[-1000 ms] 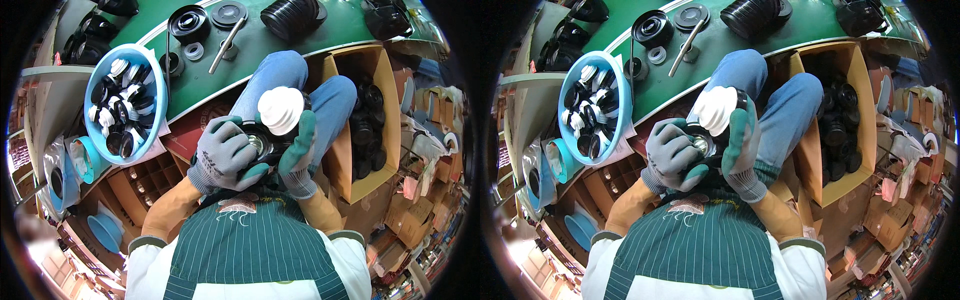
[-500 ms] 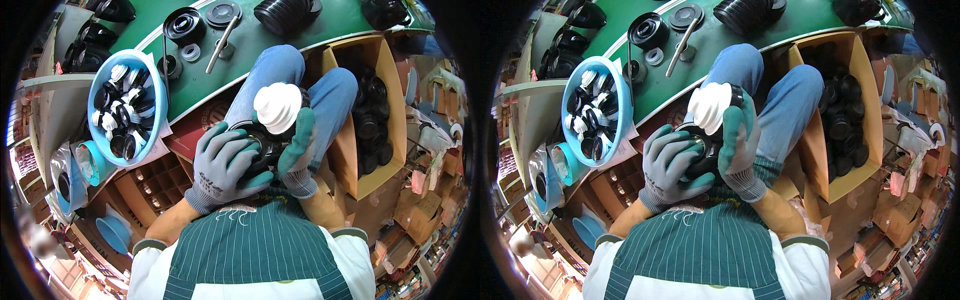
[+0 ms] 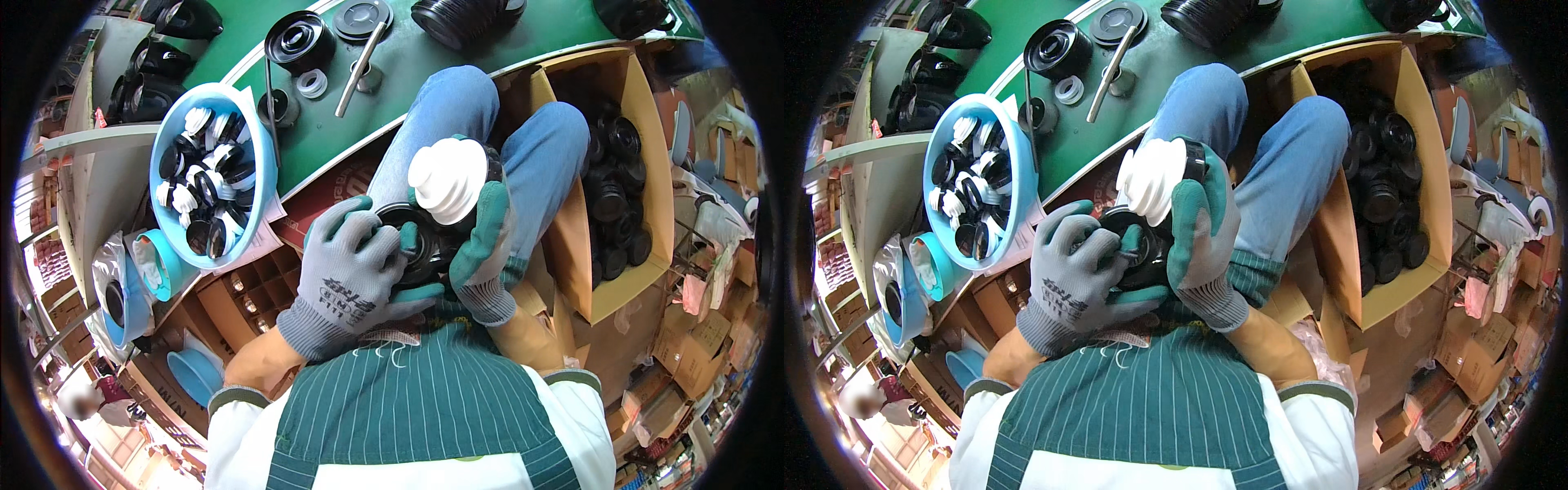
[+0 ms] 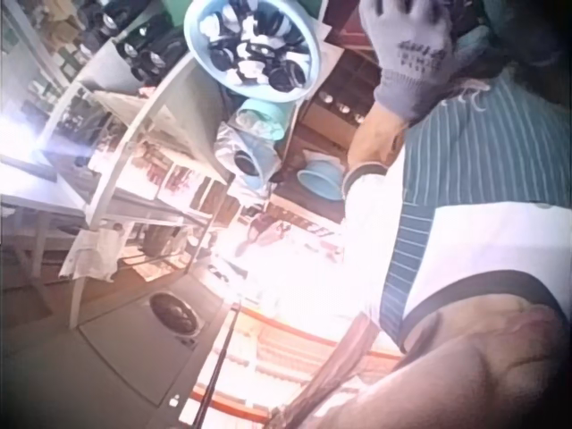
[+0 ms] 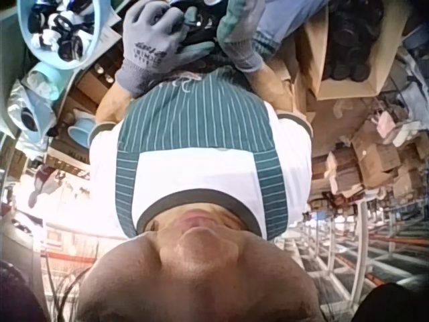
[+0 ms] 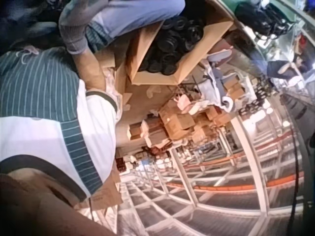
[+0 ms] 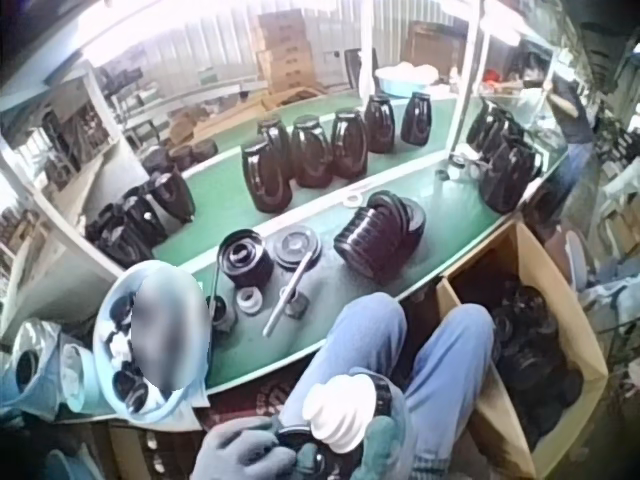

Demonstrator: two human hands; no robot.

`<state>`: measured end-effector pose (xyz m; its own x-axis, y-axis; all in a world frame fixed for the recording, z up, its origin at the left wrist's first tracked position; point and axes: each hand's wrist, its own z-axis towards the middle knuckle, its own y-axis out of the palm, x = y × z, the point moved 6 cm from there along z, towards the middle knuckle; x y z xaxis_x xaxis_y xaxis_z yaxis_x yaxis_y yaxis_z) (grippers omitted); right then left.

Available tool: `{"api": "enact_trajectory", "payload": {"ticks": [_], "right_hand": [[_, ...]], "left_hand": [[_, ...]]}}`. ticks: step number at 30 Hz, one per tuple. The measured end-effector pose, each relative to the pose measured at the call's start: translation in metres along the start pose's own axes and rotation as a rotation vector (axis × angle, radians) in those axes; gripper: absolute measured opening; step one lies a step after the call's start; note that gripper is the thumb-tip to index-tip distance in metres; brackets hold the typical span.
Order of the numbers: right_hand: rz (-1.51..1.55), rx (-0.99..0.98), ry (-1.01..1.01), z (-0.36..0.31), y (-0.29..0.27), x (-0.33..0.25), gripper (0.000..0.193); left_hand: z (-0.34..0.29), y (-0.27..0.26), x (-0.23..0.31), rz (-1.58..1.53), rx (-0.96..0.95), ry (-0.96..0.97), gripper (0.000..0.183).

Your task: The person assembles black electric kettles by inserting a white filter into the base, screwing on the lid, and placing the assembled unit on a green table. The person handles the kettle body, lid, and filter one at a time.

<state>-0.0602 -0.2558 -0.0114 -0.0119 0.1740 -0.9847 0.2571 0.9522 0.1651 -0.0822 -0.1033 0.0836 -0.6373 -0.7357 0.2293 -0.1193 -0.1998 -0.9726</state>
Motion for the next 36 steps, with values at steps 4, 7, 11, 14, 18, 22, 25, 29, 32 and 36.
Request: {"api": "enact_trajectory", "payload": {"ticks": [4, 7, 11, 14, 18, 22, 25, 29, 32, 36], "right_hand": [[-0.045, -0.003, -0.011, -0.002, 0.003, -0.010, 0.076], [-0.150, -0.014, -0.099, 0.002, 0.001, -0.013, 0.075], [-0.271, -0.040, -0.233, 0.003, 0.004, -0.015, 0.072], [-0.127, -0.045, -0.279, 0.009, 0.006, 0.002, 0.069], [-0.558, -0.011, -0.465, -0.003, -0.011, 0.019, 0.059], [-0.653, 0.051, -0.612, -0.002, -0.006, 0.001, 0.059], [-0.652, 0.058, -0.573, -0.001, -0.004, 0.002, 0.060], [-0.311, -0.010, -0.305, 0.010, -0.005, -0.002, 0.060], [-0.473, 0.125, -0.568, 0.006, 0.002, -0.003, 0.064], [-0.230, 0.022, -0.211, 0.013, -0.005, 0.001, 0.064]], "left_hand": [[0.006, 0.008, -0.003, -0.119, -0.074, 0.074, 0.050], [0.008, 0.003, -0.007, -0.130, -0.006, 0.009, 0.050], [-0.008, 0.004, -0.001, -0.100, 0.112, -0.136, 0.056], [-0.018, 0.004, 0.004, -0.052, 0.192, -0.231, 0.063], [-0.020, -0.005, 0.003, 0.013, 0.174, -0.302, 0.072], [-0.015, -0.002, 0.002, 0.020, 0.078, -0.322, 0.074], [-0.007, 0.000, 0.002, 0.022, 0.046, -0.300, 0.075], [0.004, 0.003, -0.005, -0.015, -0.001, -0.244, 0.066], [0.010, 0.000, -0.008, -0.066, -0.024, -0.202, 0.056], [0.006, -0.005, -0.024, -0.284, 0.120, -0.155, 0.058]]}}
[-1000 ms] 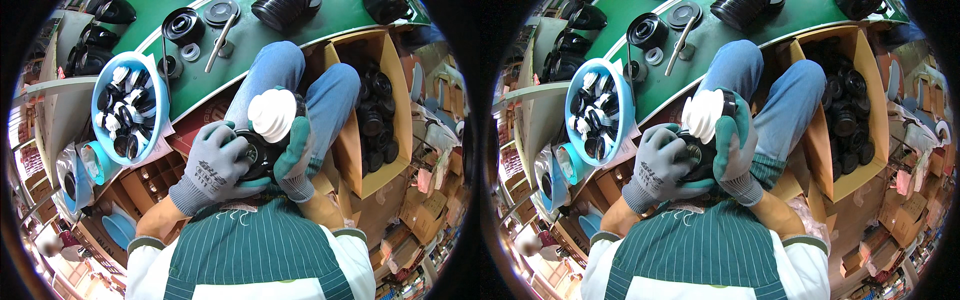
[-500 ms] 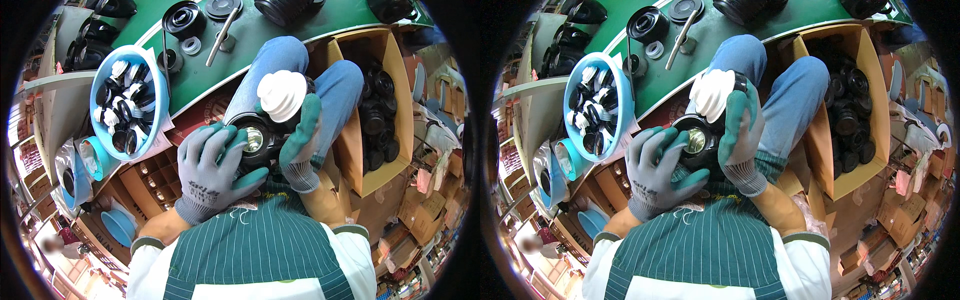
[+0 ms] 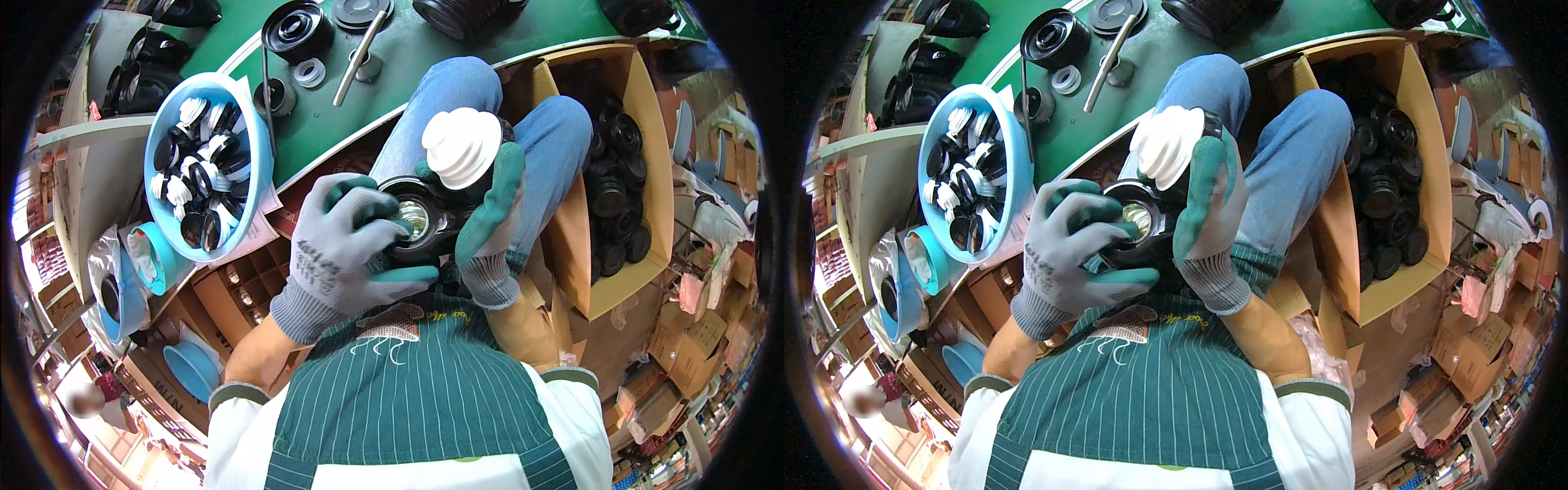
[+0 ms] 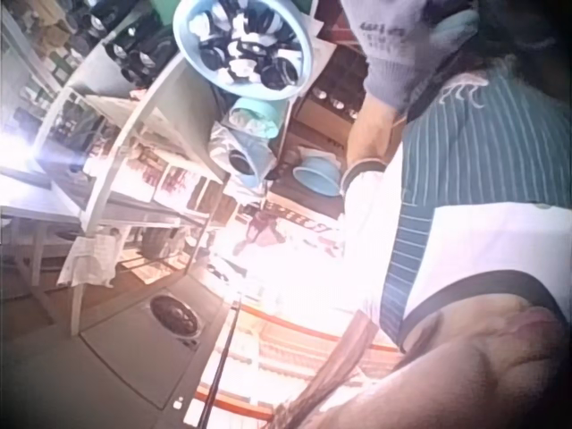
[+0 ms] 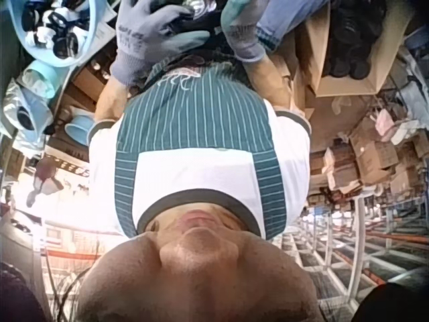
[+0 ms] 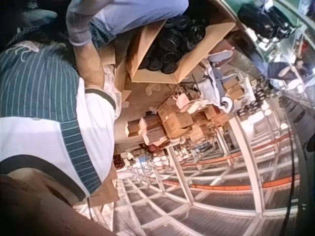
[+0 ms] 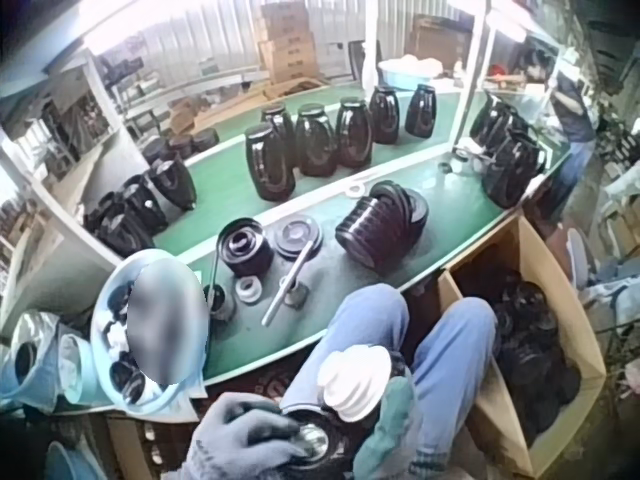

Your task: The person assembles black electric kettles by inserting a white filter into the base, screwing on the lid, and placing the assembled unit on a green table. The person handles the kettle body, lid, and filter one at a time.

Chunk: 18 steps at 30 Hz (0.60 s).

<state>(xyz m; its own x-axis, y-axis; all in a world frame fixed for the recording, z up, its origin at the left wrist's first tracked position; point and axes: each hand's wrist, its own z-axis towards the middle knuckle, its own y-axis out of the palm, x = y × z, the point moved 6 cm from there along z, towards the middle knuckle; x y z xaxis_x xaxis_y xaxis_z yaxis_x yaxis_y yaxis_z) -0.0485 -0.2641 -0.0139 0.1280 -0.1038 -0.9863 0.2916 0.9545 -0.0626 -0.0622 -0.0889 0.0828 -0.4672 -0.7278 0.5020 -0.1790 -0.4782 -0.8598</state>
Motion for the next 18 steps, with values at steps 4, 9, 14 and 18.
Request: {"api": "enact_trajectory", "payload": {"ticks": [4, 9, 14, 18], "right_hand": [[0.020, -0.019, -0.048, -0.011, -0.011, 0.017, 0.067], [-0.056, -0.099, 0.076, -0.008, -0.021, 0.011, 0.076], [0.336, -0.205, 0.286, 0.007, -0.026, -0.023, 0.081], [-0.060, -0.631, -0.098, 0.042, -0.041, -0.092, 0.103]], "left_hand": [[-0.032, 0.010, -0.026, -0.325, 0.285, -0.063, 0.106], [-0.030, 0.032, -0.052, -0.435, -0.052, -0.173, 0.128], [-0.024, 0.031, -0.045, -0.428, -0.029, -0.060, 0.116], [-0.015, 0.007, -0.028, -0.427, 0.026, -0.025, 0.105]]}}
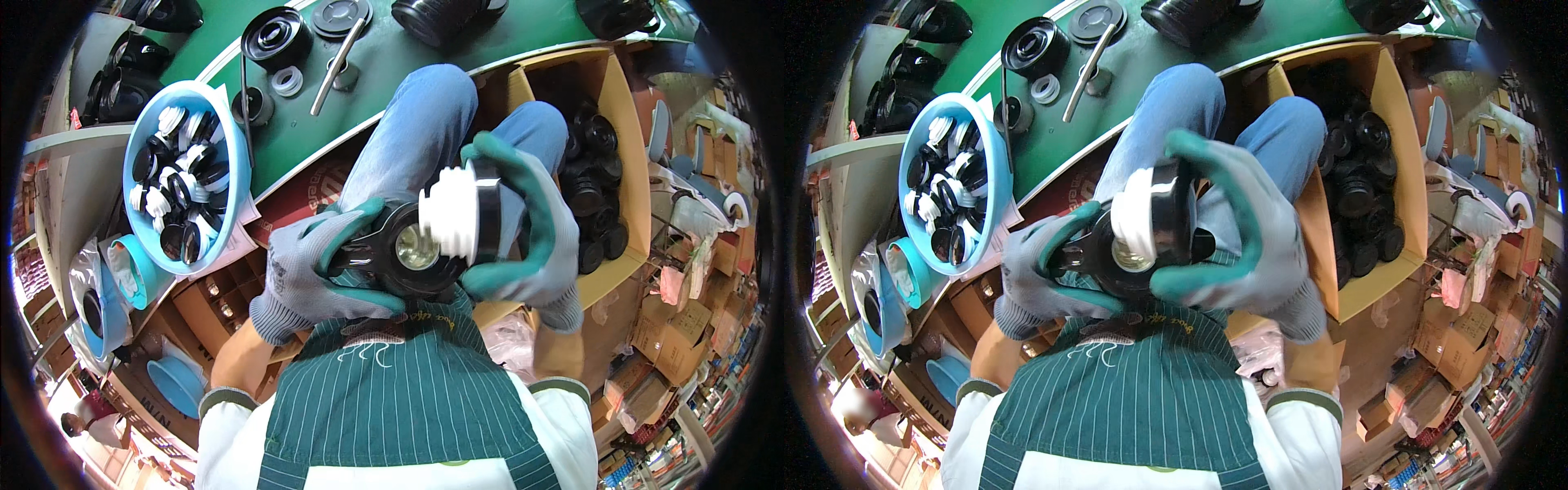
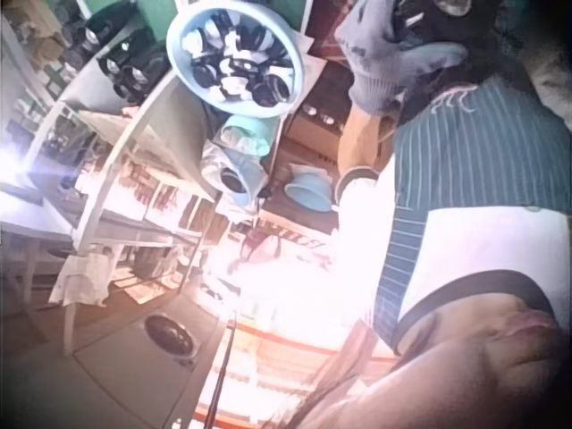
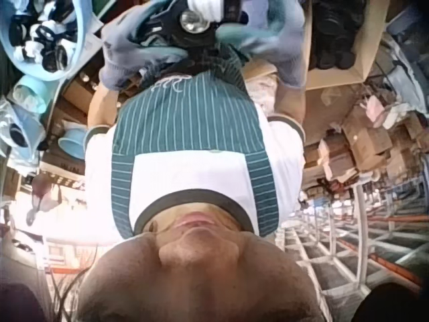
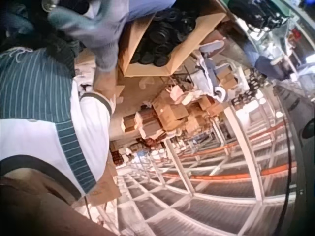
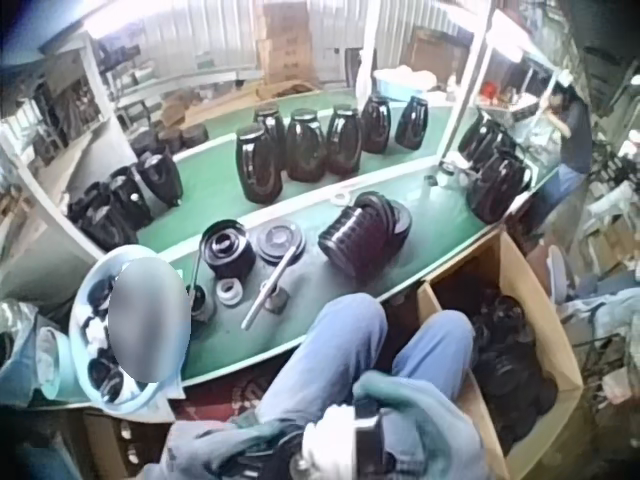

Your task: The person assembles black electric kettles by inserting a white filter into the base, screwing on the lid, and placing the assembled unit on a green table. The person handles the kettle body, lid, and filter one at a time.

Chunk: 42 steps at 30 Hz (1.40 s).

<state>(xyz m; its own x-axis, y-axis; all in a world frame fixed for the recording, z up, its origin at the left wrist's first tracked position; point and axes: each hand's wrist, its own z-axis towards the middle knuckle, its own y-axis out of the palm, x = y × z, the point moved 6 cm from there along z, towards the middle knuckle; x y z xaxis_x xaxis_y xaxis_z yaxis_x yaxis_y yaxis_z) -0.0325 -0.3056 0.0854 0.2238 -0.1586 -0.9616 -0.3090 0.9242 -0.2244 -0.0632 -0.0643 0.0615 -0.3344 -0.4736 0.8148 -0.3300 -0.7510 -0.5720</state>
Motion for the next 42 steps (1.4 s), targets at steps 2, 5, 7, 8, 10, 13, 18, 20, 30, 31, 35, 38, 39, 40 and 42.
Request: {"api": "enact_trajectory", "payload": {"ticks": [2, 5, 7, 8, 10, 13, 18, 20, 30, 31, 35, 38, 39, 40, 42], "right_hand": [[-0.454, -0.264, -0.225, 0.008, -0.009, -0.031, 0.103], [-0.733, -0.343, -0.241, 0.002, 0.003, -0.041, 0.079], [-0.829, -0.382, -0.309, 0.005, 0.004, -0.045, 0.069], [-0.841, -0.397, -0.380, 0.006, 0.003, -0.044, 0.070], [-0.872, -0.428, -0.503, 0.002, -0.002, -0.036, 0.072], [-0.675, -0.235, -0.155, 0.015, -0.013, -0.026, 0.058], [-0.199, -0.212, 0.863, 0.016, -0.032, 0.033, 0.069], [0.230, -0.297, 1.084, 0.003, -0.027, 0.065, 0.100], [-0.752, -0.191, -0.272, 0.069, -0.030, -0.027, 0.089], [-0.720, -0.129, 0.056, 0.075, -0.032, -0.020, 0.059], [-0.606, -0.214, 0.572, 0.095, -0.044, 0.001, 0.058], [-0.984, -0.185, -0.315, 0.101, -0.020, -0.045, 0.087], [-1.125, -0.285, -0.478, 0.106, -0.013, -0.047, 0.100], [-1.210, -0.369, -0.506, 0.108, -0.005, -0.038, 0.104], [-0.782, -0.266, -0.344, 0.123, -0.008, -0.030, 0.104]], "left_hand": [[0.011, -0.008, 0.010, 0.132, 0.023, 0.066, 0.099], [0.033, -0.013, 0.032, 0.313, -0.096, 0.167, 0.093], [0.045, -0.011, 0.032, 0.350, -0.166, 0.165, 0.088], [0.050, -0.013, 0.036, 0.402, -0.218, 0.121, 0.086], [0.063, -0.017, 0.044, 0.434, -0.235, 0.163, 0.081], [0.076, -0.018, 0.055, 0.455, -0.271, 0.160, 0.075], [0.089, -0.006, 0.070, 0.619, -0.236, 0.210, 0.070], [0.097, -0.014, 0.063, 0.627, -0.187, 0.119, 0.073], [0.119, -0.042, 0.055, 0.710, -0.187, 0.078, 0.071], [0.117, -0.044, 0.051, 0.708, -0.168, 0.119, 0.074], [0.118, -0.057, 0.044, 0.772, -0.044, 0.158, 0.074], [0.120, -0.074, 0.045, 0.769, -0.045, 0.150, 0.067], [0.122, -0.078, 0.046, 0.754, 0.000, 0.206, 0.062], [0.122, -0.080, 0.044, 0.778, 0.030, 0.258, 0.061], [0.122, -0.083, 0.042, 0.824, 0.088, 0.363, 0.057]]}}
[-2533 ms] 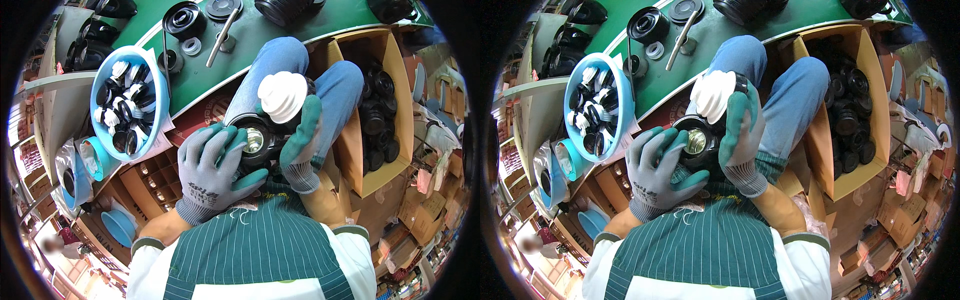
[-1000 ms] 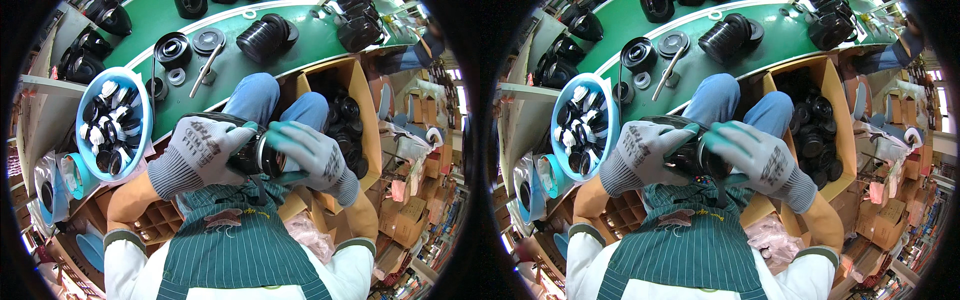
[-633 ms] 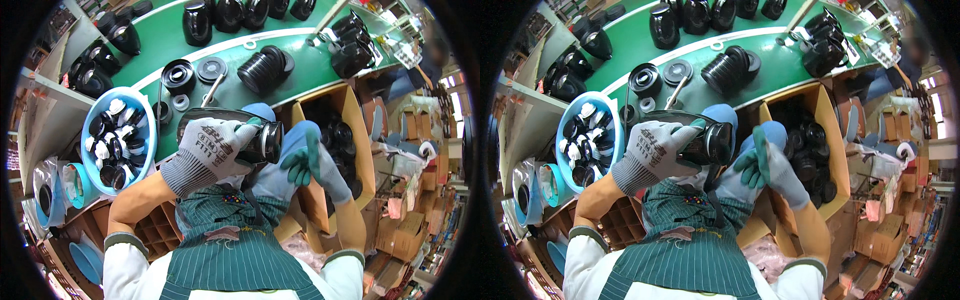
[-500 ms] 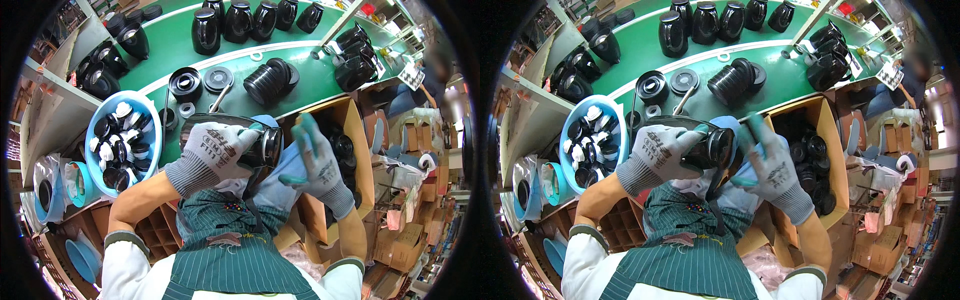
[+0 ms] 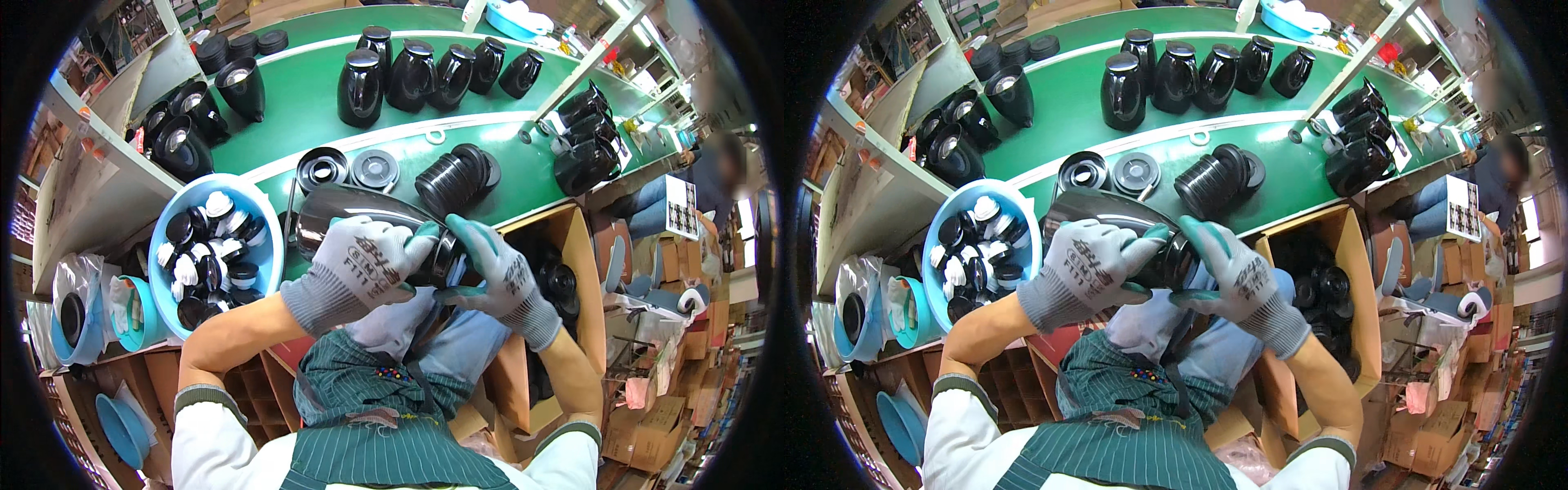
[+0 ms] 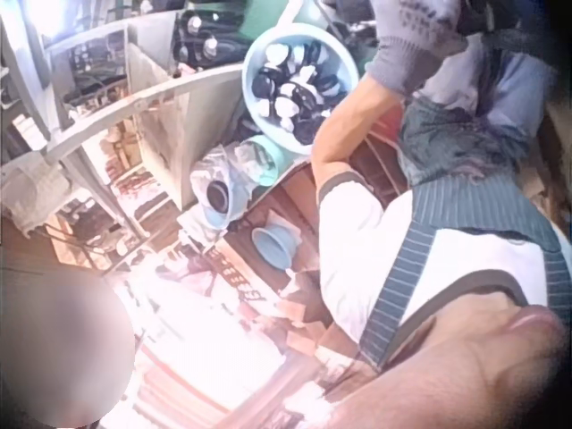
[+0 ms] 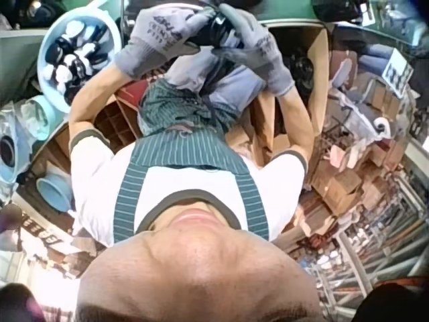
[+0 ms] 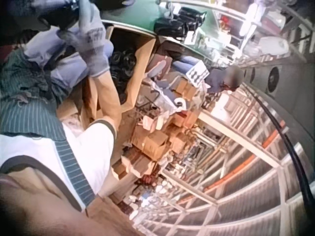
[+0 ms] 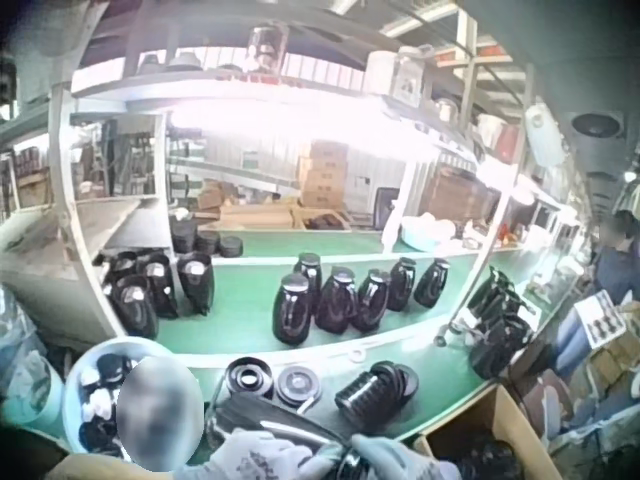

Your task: The person assembles black electric kettles by inserting a white filter into the base, screwing on the lid, and placing the assembled unit on a green table. The person handles the kettle body, lid, and filter one at a time.

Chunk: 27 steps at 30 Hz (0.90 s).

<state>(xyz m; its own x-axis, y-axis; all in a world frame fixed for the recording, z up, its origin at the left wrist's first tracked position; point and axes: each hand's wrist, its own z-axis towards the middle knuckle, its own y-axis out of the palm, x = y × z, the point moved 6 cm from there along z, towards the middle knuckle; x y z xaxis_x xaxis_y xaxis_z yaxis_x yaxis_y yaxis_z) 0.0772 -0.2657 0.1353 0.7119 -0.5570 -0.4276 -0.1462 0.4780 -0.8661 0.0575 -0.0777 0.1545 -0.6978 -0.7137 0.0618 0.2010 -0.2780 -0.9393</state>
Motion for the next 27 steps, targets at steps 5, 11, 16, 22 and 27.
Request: {"api": "enact_trajectory", "payload": {"ticks": [5, 11, 16, 22, 27], "right_hand": [[0.660, 0.192, 0.540, 0.021, 0.053, 0.021, 0.081], [1.530, 0.292, 0.795, 0.063, 0.094, 0.041, 0.040], [1.507, 0.090, 0.876, 0.110, 0.104, 0.067, 0.079], [1.560, -0.087, 0.813, 0.058, 0.132, 0.052, 0.063], [1.496, -0.039, 0.902, 0.003, 0.154, 0.077, 0.061]], "left_hand": [[0.006, 0.004, -0.019, 0.270, 0.102, 0.113, 0.024], [0.012, -0.002, -0.059, 0.346, 0.153, 0.125, 0.021], [0.014, -0.011, -0.155, 0.336, 0.255, 0.010, 0.051], [0.052, -0.002, -0.367, 0.053, 0.367, -0.716, 0.079], [0.080, 0.093, -0.503, -0.423, 1.052, -0.733, 0.073]]}}
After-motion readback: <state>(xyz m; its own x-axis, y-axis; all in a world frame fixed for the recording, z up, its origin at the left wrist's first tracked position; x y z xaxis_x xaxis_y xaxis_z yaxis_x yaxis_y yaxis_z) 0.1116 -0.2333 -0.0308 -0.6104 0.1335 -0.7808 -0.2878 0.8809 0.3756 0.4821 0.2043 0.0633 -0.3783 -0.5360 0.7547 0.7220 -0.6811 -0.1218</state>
